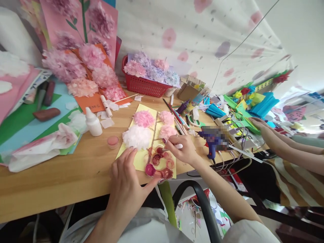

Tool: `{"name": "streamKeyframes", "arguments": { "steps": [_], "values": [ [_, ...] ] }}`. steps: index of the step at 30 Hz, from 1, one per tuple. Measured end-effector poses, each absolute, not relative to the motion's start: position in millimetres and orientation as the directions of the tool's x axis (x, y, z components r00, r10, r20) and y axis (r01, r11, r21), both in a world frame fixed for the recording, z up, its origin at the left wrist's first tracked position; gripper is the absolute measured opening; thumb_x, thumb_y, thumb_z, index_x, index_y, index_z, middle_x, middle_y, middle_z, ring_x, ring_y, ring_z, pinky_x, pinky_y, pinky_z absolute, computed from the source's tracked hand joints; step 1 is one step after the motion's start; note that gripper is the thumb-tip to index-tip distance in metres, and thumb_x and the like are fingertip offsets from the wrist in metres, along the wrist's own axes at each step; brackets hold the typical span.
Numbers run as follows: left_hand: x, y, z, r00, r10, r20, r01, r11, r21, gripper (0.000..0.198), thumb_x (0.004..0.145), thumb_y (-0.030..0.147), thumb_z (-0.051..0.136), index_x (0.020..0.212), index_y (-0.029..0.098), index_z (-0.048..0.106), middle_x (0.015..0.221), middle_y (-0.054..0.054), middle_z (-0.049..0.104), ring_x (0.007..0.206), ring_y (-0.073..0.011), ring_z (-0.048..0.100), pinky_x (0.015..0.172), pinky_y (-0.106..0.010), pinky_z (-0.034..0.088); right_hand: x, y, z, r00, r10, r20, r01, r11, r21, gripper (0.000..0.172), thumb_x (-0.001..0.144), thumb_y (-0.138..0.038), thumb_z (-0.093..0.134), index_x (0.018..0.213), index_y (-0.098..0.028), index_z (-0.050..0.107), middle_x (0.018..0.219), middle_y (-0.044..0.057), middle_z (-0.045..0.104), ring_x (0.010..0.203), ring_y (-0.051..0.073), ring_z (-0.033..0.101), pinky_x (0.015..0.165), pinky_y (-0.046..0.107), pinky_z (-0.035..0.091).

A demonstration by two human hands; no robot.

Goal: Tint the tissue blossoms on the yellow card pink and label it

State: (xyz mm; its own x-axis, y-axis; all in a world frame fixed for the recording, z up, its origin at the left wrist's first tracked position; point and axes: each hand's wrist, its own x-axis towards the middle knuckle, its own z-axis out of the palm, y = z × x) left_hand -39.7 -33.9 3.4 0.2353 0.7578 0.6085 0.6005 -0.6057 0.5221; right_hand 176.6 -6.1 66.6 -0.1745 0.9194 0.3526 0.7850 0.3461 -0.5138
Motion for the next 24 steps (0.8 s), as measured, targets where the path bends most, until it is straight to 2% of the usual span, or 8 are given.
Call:
{"name": "streamKeyframes", "arguments": {
  "steps": [2, 3, 7, 10, 14, 20, 24],
  "values": [
    [-41, -31, 5, 0.268, 0.752, 0.602, 0.548, -0.633, 0.547, 0.075, 0.081, 0.038, 0.077, 0.137, 0.009, 0.037, 0.123, -0.022, 0.058, 0.112, -0.0349, 0.057, 0.095, -0.050, 0.050, 179, -6, 67, -0.150, 0.932, 0.329, 0.794, 0.312, -0.522, 0.047, 0.095, -0.029, 0.047, 0.053, -0.021, 0.027, 0.048, -0.005, 0.033, 0.046, 0.008, 0.030, 0.049, 0.025, 0.027],
    [-41, -32, 5, 0.302, 0.752, 0.585, 0.523, -0.644, 0.558, 0.077, 0.078, 0.036, 0.080, 0.137, 0.010, 0.036, 0.123, -0.021, 0.058, 0.112, -0.0340, 0.057, 0.096, -0.049, 0.050, 180, -6, 67, -0.133, 0.943, 0.307, 0.798, 0.285, -0.531, 0.047, 0.095, -0.030, 0.047, 0.052, -0.021, 0.029, 0.047, -0.004, 0.035, 0.046, 0.008, 0.031, 0.048, 0.026, 0.027],
    [-26, -42, 5, 0.397, 0.752, 0.526, 0.482, -0.658, 0.578, 0.112, 0.057, 0.042, 0.094, 0.143, 0.009, 0.029, 0.137, -0.026, 0.051, 0.125, -0.0394, 0.051, 0.102, -0.054, 0.048, 182, -4, 64, -0.058, 0.969, 0.239, 0.786, 0.192, -0.588, 0.048, 0.097, -0.036, 0.048, 0.052, -0.019, 0.045, 0.049, -0.001, 0.049, 0.049, 0.009, 0.041, 0.049, 0.025, 0.030],
    [-10, -48, 4, 0.446, 0.738, 0.506, 0.494, -0.675, 0.548, 0.125, 0.050, 0.050, 0.095, 0.145, 0.008, 0.027, 0.144, -0.031, 0.045, 0.131, -0.0439, 0.048, 0.103, -0.059, 0.046, 183, -5, 63, -0.042, 0.973, 0.228, 0.793, 0.172, -0.585, 0.049, 0.097, -0.037, 0.048, 0.052, -0.019, 0.046, 0.048, -0.001, 0.050, 0.048, 0.010, 0.041, 0.049, 0.026, 0.031],
    [3, -47, 2, 0.449, 0.736, 0.507, 0.539, -0.676, 0.503, 0.128, 0.048, 0.048, 0.097, 0.146, 0.006, 0.026, 0.145, -0.034, 0.045, 0.131, -0.0464, 0.049, 0.101, -0.062, 0.046, 183, -9, 64, -0.017, 0.964, 0.267, 0.793, 0.176, -0.583, 0.046, 0.096, -0.035, 0.049, 0.053, -0.019, 0.046, 0.050, -0.001, 0.051, 0.050, 0.009, 0.041, 0.050, 0.026, 0.031],
    [5, -42, 0, 0.369, 0.765, 0.528, 0.559, -0.636, 0.531, 0.123, 0.054, 0.033, 0.096, 0.148, 0.004, 0.022, 0.141, -0.033, 0.049, 0.128, -0.0460, 0.053, 0.100, -0.061, 0.050, 181, -10, 61, -0.048, 0.952, 0.303, 0.779, 0.225, -0.585, 0.048, 0.094, -0.031, 0.050, 0.050, -0.021, 0.031, 0.047, -0.006, 0.032, 0.047, 0.008, 0.028, 0.047, 0.026, 0.024],
    [4, -41, -2, 0.364, 0.764, 0.533, 0.558, -0.637, 0.532, 0.123, 0.052, 0.029, 0.095, 0.148, 0.007, 0.022, 0.138, -0.030, 0.053, 0.125, -0.0458, 0.056, 0.099, -0.060, 0.052, 184, -11, 66, -0.050, 0.971, 0.235, 0.767, 0.188, -0.614, 0.047, 0.094, -0.032, 0.051, 0.050, -0.019, 0.043, 0.047, -0.003, 0.045, 0.046, 0.008, 0.037, 0.048, 0.025, 0.028]
  ]
}}
